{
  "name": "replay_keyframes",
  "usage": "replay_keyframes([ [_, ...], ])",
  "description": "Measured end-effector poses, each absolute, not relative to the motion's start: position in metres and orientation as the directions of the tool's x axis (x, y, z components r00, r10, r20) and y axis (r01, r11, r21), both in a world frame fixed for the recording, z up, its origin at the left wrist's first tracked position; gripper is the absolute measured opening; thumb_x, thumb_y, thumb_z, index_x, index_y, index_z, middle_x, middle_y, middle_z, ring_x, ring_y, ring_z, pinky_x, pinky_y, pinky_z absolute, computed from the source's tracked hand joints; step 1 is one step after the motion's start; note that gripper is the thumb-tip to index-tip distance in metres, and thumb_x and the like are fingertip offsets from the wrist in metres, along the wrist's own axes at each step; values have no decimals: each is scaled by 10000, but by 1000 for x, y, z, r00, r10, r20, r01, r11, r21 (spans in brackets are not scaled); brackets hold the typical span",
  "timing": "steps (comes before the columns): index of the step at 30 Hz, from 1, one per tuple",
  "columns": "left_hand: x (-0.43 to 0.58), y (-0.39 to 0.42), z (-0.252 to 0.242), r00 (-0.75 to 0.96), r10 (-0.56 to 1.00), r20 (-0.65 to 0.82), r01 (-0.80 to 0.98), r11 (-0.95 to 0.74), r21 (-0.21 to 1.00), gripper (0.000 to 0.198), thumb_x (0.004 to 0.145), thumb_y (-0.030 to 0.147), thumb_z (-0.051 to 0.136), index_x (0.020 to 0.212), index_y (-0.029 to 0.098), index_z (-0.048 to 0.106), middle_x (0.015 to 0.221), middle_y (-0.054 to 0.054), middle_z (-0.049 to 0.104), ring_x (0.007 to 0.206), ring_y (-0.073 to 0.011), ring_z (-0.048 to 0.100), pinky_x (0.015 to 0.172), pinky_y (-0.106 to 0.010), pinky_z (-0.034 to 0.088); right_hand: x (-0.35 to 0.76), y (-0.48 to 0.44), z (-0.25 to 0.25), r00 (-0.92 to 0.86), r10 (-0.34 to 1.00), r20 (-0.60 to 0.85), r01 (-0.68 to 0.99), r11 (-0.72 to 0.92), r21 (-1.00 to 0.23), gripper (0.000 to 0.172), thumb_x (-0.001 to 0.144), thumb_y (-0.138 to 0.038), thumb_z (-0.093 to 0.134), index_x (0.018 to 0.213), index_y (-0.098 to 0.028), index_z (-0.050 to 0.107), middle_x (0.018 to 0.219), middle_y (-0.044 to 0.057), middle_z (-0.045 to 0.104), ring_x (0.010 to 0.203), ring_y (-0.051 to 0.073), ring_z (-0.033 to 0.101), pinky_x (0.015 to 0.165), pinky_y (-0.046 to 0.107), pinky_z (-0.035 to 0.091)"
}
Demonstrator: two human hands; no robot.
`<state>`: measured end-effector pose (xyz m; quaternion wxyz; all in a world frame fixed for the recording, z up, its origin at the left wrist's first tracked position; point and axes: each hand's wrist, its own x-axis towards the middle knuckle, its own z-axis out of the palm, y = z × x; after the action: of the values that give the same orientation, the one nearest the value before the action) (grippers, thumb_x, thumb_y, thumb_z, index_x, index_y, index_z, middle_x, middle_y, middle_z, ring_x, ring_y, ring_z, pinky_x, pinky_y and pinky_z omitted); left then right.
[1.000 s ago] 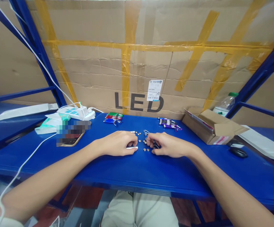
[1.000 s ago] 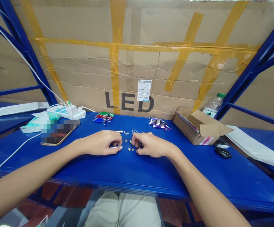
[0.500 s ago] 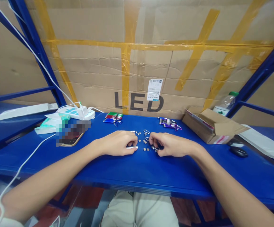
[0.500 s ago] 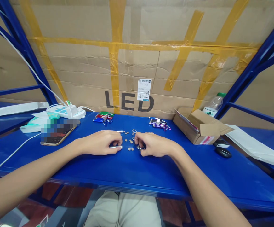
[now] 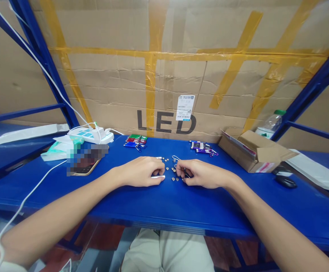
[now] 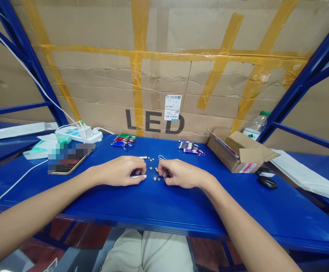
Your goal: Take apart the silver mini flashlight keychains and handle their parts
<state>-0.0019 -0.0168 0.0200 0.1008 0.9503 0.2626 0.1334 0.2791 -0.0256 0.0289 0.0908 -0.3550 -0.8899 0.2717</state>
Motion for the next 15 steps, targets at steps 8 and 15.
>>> replay_keyframes([
  [8, -1, -18, 22, 821, 543, 175, 492, -830, 263, 154, 1000, 307, 654, 889, 201, 646, 880, -8, 669, 778, -174, 596, 713, -298, 399, 278, -23, 24, -728, 684, 48, 575, 648, -500, 216, 850, -58, 631, 1015, -198, 624, 1025, 21, 695, 813, 163, 574, 762, 277, 445],
  [15, -1, -18, 22, 820, 548, 168, 498, -826, 263, 155, 1001, 306, 652, 889, 200, 646, 879, -12, 670, 786, -177, 602, 720, -295, 400, 279, -21, 18, -711, 697, 91, 574, 651, -497, 243, 862, -57, 630, 1055, -204, 607, 1038, 25, 695, 826, 170, 588, 785, 286, 459],
])
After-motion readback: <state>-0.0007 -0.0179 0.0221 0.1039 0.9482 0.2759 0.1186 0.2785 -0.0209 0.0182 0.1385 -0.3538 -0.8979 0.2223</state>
